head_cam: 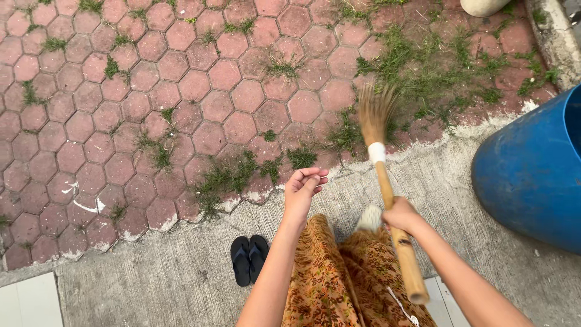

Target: The person sweeps debris across a tiled and concrete outdoor area using a broom, then stops to pull a small weed from between patio stones by hand.

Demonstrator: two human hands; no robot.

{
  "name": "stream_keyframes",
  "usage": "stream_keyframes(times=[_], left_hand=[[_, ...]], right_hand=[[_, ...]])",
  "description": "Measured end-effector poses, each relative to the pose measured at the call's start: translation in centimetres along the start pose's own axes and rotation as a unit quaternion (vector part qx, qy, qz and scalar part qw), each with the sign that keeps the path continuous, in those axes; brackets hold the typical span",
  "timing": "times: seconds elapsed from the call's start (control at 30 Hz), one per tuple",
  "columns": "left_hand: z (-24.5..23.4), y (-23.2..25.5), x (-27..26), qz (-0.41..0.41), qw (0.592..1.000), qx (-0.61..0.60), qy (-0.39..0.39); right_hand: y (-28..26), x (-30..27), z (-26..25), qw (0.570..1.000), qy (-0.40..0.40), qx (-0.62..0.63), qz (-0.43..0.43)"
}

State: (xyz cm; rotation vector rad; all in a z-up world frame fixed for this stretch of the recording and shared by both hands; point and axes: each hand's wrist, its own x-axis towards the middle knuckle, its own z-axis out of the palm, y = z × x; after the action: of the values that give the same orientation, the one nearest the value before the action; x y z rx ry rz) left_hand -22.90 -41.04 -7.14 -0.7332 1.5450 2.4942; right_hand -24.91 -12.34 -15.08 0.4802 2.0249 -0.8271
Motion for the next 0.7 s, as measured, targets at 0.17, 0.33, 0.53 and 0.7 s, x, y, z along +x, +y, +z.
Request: stream_keyframes(times=[0.17,0.33,0.53,0.7], left_hand=[[0.4,0.1,2.1,0.008,1.000,0.007,0.017],[3.0,2.6,6.2,0.007,0.999,-0.007,0.048],[9.8,4.4,13.1,0.011,1.000,-0.023,0.008],[13.5,4.8,16.5,0.005,0.999,-0.033,0.010]], right_hand=[[-5.7,3.7,4.3,0.984,-0.156,-0.029,-0.086],[-12.0,-0.4,-1.8,0.970,-0.218,-0.040,-0.095],[-11.1,-0.7,-15.6,0.989,-0.136,-0.005,-0.056],[-8.8,4.8,-21.8,0.999,-0.045,-0.016,0.023]])
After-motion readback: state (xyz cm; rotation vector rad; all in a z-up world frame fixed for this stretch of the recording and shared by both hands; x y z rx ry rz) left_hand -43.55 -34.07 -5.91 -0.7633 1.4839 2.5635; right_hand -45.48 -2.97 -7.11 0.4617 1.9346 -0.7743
